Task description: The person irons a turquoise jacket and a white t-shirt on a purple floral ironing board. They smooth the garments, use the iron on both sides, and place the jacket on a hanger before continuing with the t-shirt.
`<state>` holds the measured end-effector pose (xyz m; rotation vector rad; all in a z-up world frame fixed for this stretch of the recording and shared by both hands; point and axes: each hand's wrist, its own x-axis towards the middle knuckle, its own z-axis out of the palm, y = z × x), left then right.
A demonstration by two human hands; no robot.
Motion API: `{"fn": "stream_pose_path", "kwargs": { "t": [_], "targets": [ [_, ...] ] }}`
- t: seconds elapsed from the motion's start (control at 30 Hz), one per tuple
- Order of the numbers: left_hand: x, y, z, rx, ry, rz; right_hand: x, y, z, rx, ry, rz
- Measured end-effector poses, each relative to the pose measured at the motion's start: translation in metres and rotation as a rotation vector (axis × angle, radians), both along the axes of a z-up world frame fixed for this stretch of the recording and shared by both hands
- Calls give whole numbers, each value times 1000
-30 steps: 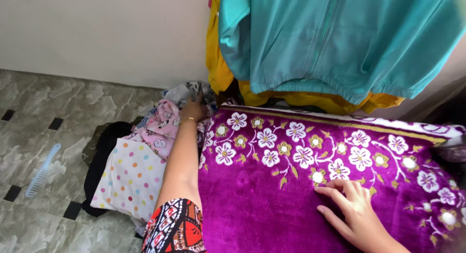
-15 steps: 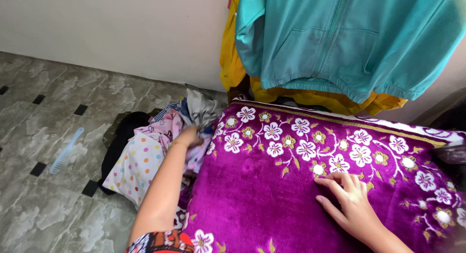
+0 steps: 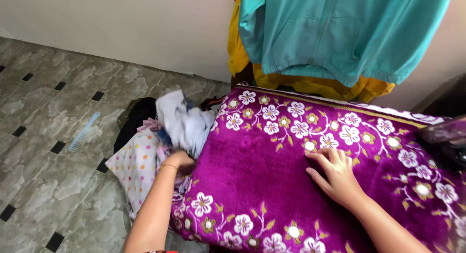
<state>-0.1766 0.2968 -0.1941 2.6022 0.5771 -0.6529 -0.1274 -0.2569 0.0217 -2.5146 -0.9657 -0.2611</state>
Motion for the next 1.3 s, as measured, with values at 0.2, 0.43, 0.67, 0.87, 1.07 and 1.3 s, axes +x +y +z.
{"fn": "stream_pose_path", "kwargs": {
  "t": [0.2, 0.43, 0.67, 0.87, 1.07, 1.3],
  "targets": [
    [-23, 1, 145, 136, -398, 317, -2, -2, 1, -3, 5, 3],
    [-2, -38, 313, 500, -1355, 102, -3, -3, 3, -5, -5, 16],
    [21, -184, 438, 308, -1626, -254, 4, -7, -4, 76, 22, 24],
    [-40, -385, 387, -314, -1320, -799, 29, -20, 15, 923, 727, -122],
    [-71, -444, 314, -349, -520, -1192, 25, -62, 53, 1293, 1233, -280],
    [1, -381, 276, -206, -660, -563, 44, -91, 23, 835, 1153, -456]
  ]
}}
